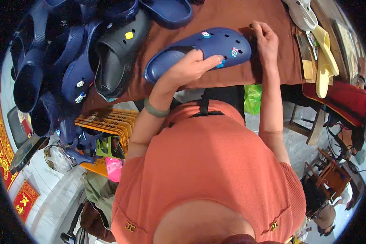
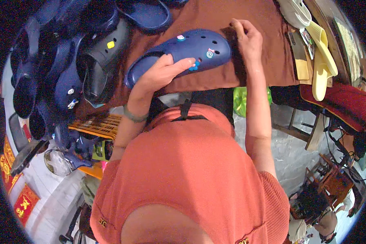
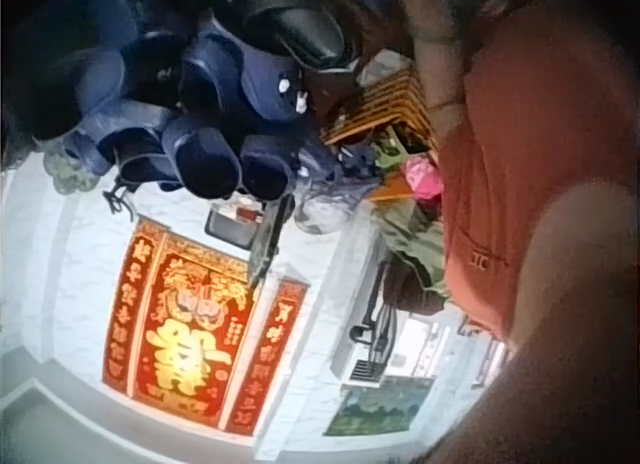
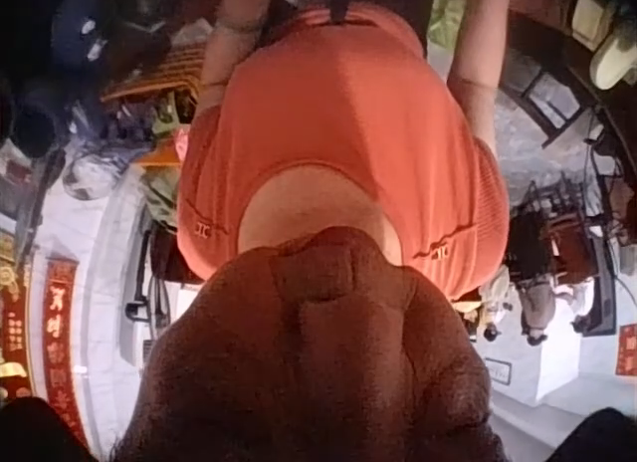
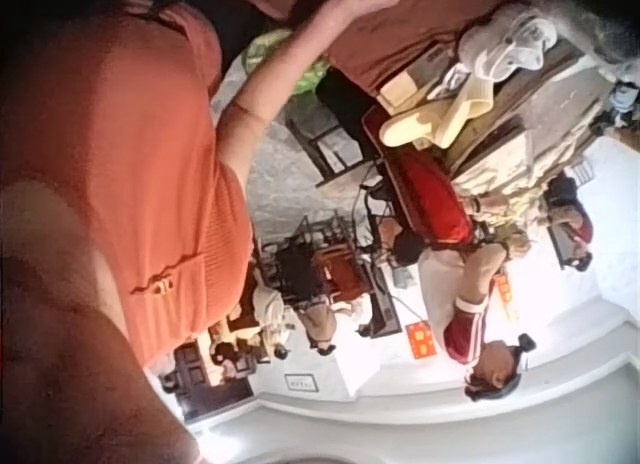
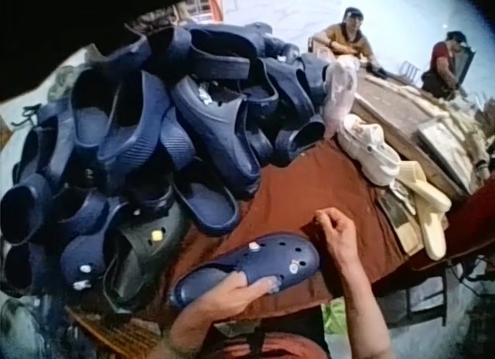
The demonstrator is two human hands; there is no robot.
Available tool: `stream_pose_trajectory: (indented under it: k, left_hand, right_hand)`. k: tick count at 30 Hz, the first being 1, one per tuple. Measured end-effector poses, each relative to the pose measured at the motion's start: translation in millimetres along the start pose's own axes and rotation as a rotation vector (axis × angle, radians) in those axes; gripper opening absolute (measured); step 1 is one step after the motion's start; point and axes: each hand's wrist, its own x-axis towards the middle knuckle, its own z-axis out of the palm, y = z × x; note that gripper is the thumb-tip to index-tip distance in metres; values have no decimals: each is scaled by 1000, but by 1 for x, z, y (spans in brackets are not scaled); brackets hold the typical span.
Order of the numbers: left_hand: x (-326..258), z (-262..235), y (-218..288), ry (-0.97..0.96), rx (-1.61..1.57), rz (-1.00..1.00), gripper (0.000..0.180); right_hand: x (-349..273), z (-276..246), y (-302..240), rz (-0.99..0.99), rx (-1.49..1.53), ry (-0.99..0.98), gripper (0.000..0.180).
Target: Attaching decorative charms to the holes of blue foam clogs.
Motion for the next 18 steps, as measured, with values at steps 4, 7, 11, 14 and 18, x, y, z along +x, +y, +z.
stream_pose_trajectory:
  k: [4, 7, 11, 14, 18]
  left_hand:
    - [3, 6, -3, 21, -151, 200, 23]
    - [5, 6, -6, 25, -159, 285, 22]
    - [4, 3, -6, -4, -146, 273, 24]
    - [4, 5, -5, 9, -156, 309, 25]
    - [5, 8, -4, 76, -181, 295, 27]
  right_hand:
    - [21, -19, 17, -26, -323, 24, 34]
    - [29, -28, 15, 26, -422, 4, 35]
    - [20, -32, -10, -264, -446, 111, 33]
    - [-10, -29, -30, -321, 54, -497, 39]
    - [-33, -14, -44, -615, -196, -750, 50]
